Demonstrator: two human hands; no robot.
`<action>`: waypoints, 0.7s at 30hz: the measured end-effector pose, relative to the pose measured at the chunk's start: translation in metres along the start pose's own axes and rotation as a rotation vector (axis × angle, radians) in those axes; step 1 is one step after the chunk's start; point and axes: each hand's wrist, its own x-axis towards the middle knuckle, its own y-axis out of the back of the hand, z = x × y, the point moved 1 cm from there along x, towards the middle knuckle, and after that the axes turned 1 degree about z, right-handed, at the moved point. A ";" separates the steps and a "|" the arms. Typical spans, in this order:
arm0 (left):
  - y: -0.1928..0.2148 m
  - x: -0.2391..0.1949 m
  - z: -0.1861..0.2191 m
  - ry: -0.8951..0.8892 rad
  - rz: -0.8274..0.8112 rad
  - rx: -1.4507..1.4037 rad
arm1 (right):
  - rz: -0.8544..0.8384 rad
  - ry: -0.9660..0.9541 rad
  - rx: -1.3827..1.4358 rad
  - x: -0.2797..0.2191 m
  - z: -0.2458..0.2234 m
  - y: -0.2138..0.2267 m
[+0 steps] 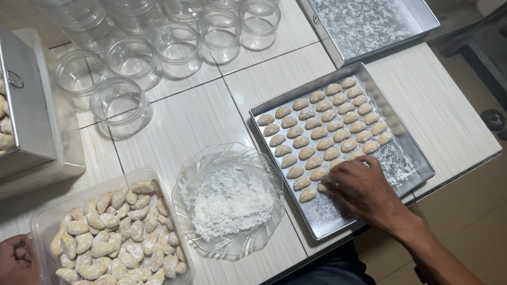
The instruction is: Coating crescent-shaped cookies in powdered sugar and arranging them on a tray
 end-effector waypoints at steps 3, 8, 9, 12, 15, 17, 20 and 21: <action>0.001 0.002 0.003 0.057 -0.040 -0.012 | 0.007 0.001 -0.037 0.005 -0.004 0.001; 0.007 0.003 0.010 0.098 -0.062 -0.039 | -0.020 -0.033 -0.024 0.001 -0.002 0.000; 0.008 0.004 0.011 0.100 -0.060 -0.058 | -0.023 -0.037 -0.021 -0.001 0.000 -0.001; 0.011 0.004 0.014 0.085 -0.051 -0.060 | -0.004 -0.043 0.007 0.000 -0.001 0.000; 0.022 0.009 0.027 0.058 -0.060 0.011 | 0.030 -0.135 0.101 -0.005 0.002 0.001; 0.033 0.014 0.039 0.072 -0.059 -0.004 | 0.060 -0.141 0.141 0.008 -0.012 0.006; 0.039 0.018 0.049 0.077 -0.032 -0.037 | 0.110 -0.090 0.237 0.039 -0.046 0.011; 0.040 0.018 0.050 0.066 -0.008 -0.055 | 0.133 -0.035 0.292 0.050 -0.060 0.013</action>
